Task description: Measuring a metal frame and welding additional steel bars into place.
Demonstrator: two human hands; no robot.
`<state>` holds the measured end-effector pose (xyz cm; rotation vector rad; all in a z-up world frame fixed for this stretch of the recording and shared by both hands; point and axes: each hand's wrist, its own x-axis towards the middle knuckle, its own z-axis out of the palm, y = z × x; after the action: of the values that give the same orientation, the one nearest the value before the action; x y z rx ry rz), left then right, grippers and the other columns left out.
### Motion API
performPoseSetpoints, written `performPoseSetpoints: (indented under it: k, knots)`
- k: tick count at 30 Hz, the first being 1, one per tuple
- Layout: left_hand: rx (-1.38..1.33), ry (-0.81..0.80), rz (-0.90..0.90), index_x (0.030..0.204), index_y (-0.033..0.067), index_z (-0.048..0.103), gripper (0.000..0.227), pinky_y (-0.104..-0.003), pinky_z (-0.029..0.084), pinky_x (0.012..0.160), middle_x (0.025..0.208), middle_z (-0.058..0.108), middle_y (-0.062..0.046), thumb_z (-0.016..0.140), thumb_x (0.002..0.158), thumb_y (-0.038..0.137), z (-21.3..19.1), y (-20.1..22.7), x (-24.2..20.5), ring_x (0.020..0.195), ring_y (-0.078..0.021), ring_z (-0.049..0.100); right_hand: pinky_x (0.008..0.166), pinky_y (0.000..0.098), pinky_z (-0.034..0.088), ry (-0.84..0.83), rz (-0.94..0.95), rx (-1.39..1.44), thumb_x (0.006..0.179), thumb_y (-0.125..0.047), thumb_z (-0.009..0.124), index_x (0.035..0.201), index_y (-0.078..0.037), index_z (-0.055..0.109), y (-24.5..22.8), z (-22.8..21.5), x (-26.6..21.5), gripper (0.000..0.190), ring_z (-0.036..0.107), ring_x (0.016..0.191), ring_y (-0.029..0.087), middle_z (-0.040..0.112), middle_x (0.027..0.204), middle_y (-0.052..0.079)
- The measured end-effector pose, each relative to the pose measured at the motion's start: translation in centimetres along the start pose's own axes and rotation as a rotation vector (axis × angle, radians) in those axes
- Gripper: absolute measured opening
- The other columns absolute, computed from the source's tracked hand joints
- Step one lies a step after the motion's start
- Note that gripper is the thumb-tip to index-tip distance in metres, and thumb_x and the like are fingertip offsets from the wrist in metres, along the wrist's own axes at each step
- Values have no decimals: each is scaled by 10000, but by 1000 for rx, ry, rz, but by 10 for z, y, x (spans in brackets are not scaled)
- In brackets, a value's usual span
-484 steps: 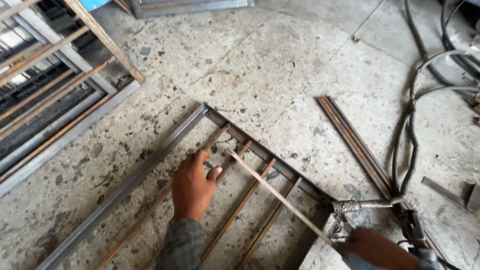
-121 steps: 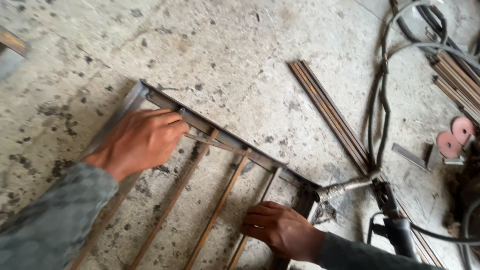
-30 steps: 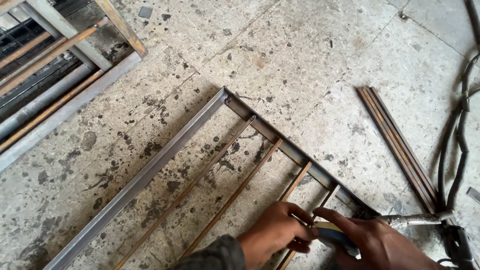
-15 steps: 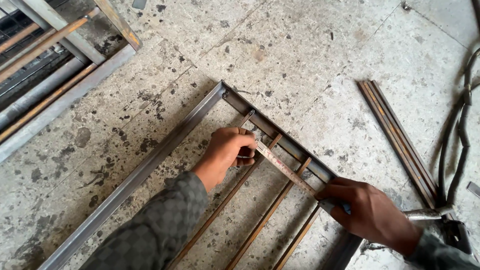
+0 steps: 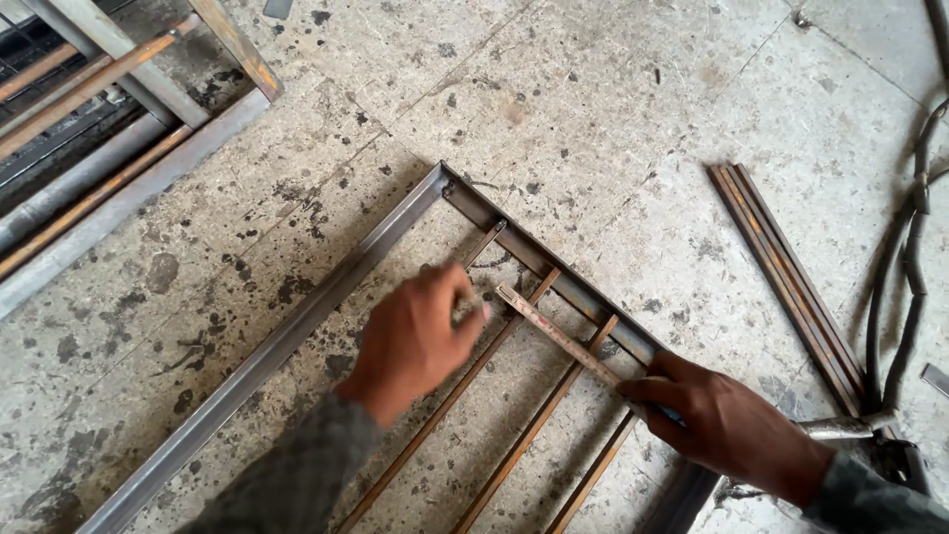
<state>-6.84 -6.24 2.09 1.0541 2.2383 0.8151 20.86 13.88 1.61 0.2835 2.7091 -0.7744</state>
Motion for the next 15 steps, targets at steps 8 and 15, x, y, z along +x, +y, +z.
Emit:
performPoseSetpoints:
  k: [8,15]
  knots:
    - [485,-246,170,1253,-8,593,380,-282,412,327,665,661,-68,671,920,156,59,-33,-29,393,-112,477,530,278,633,-27,9,-83,925,-208,667,1223,-109,725,-7,-4,31,319,684,596,140,693,1021,67]
    - [494,-247,155,782,112,644,121,-263,308,357,526,483,28,633,882,45,69,-43,-26,374,-82,335,546,288,639,-10,-46,-43,953,-216,625,1212,-88,727,2,0,39,307,695,610,158,697,1061,80]
